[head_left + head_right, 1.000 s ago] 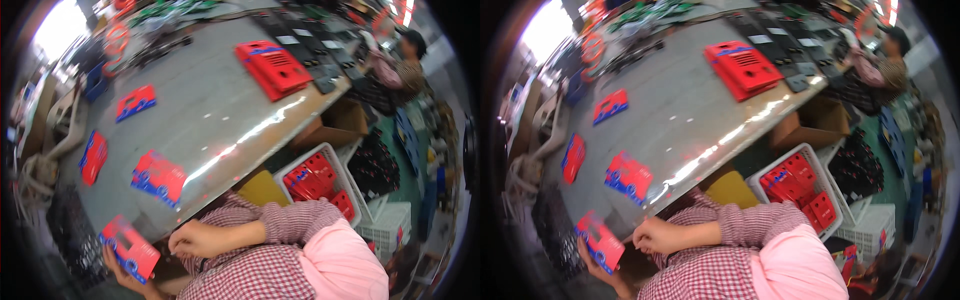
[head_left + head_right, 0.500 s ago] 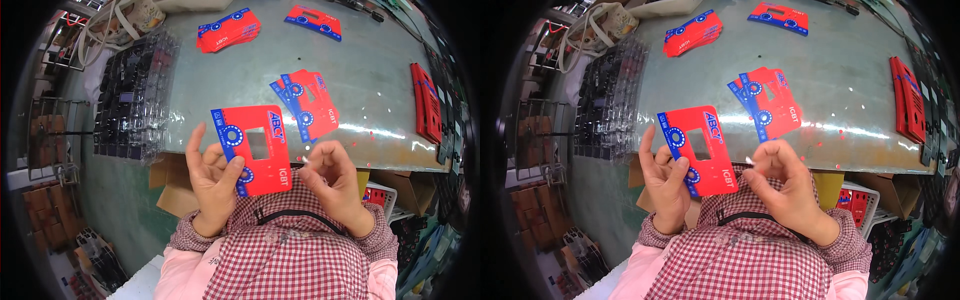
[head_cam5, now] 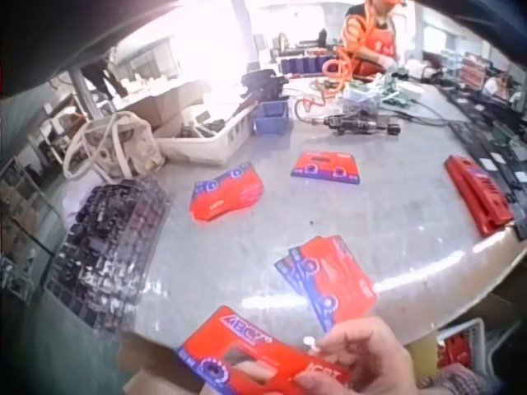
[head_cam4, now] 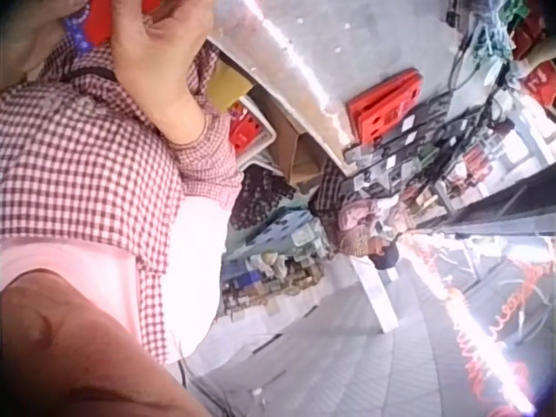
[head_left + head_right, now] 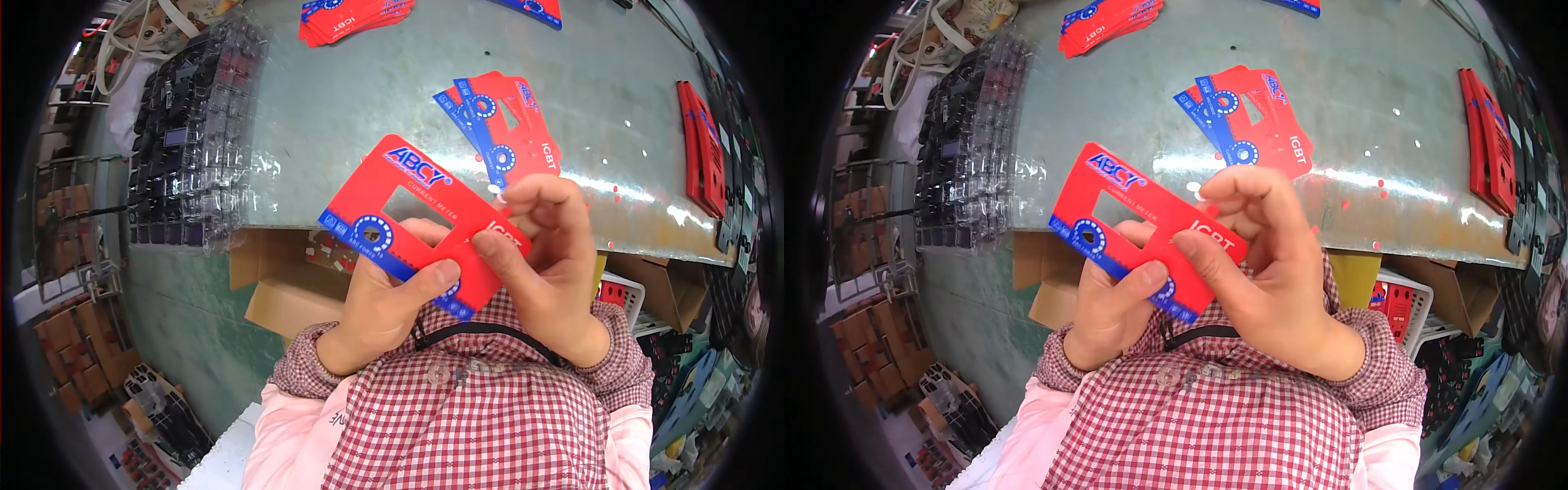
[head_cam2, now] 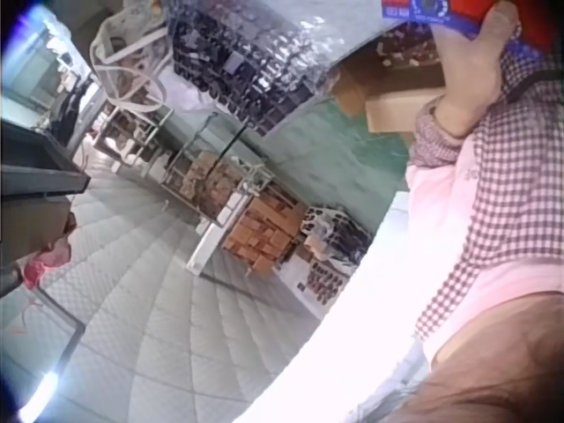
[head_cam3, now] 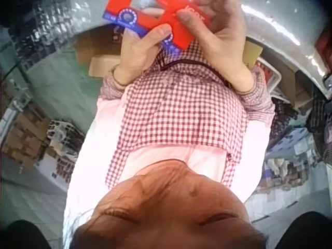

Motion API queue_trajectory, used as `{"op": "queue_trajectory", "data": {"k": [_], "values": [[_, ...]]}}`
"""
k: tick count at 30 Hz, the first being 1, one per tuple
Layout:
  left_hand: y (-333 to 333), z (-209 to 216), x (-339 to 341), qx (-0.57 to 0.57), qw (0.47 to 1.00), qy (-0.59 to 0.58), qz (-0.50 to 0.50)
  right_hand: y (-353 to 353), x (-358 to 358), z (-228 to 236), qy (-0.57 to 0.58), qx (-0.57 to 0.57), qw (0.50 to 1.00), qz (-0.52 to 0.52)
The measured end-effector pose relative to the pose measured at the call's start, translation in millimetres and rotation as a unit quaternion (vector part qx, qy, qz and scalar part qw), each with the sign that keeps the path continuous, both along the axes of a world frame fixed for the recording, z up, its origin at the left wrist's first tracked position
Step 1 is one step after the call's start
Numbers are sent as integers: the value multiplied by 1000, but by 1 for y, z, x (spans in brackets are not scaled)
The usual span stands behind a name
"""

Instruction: The person sits at a workbench and repeatedly picks up red and blue plastic frames labeled 'ABCY IGBT'. They peel off small circular stickers from the frames and place them into a cardboard box. The person handles the frames one by one, peeling stickers from different locations on the surface before stacking the frames.

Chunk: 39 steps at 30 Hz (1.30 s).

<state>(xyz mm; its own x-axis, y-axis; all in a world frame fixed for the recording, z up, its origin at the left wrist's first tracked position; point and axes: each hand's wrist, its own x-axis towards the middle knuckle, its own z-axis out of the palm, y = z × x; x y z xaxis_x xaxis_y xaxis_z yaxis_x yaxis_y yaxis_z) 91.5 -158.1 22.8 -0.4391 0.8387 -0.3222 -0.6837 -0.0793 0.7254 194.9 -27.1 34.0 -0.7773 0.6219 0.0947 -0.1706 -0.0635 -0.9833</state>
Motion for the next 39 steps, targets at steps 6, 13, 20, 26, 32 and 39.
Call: {"op": "queue_trajectory", "data": {"k": [6,13,20,26,32,39], "values": [[-1,-7,-3,34,996,-55,-64,-2,3,-8,35,90,995,-30],[-1,-4,-4,44,991,-81,-98,-5,4,-5,44,77,995,-46],[-2,-5,-1,58,992,-94,-66,-2,5,-4,15,162,984,-72],[5,-4,4,65,998,-9,-13,5,10,7,-50,509,850,-127],[3,-12,7,67,983,168,40,6,10,5,-44,535,838,-94],[-1,-13,8,52,971,232,30,5,5,-2,-22,509,852,-117]]}}
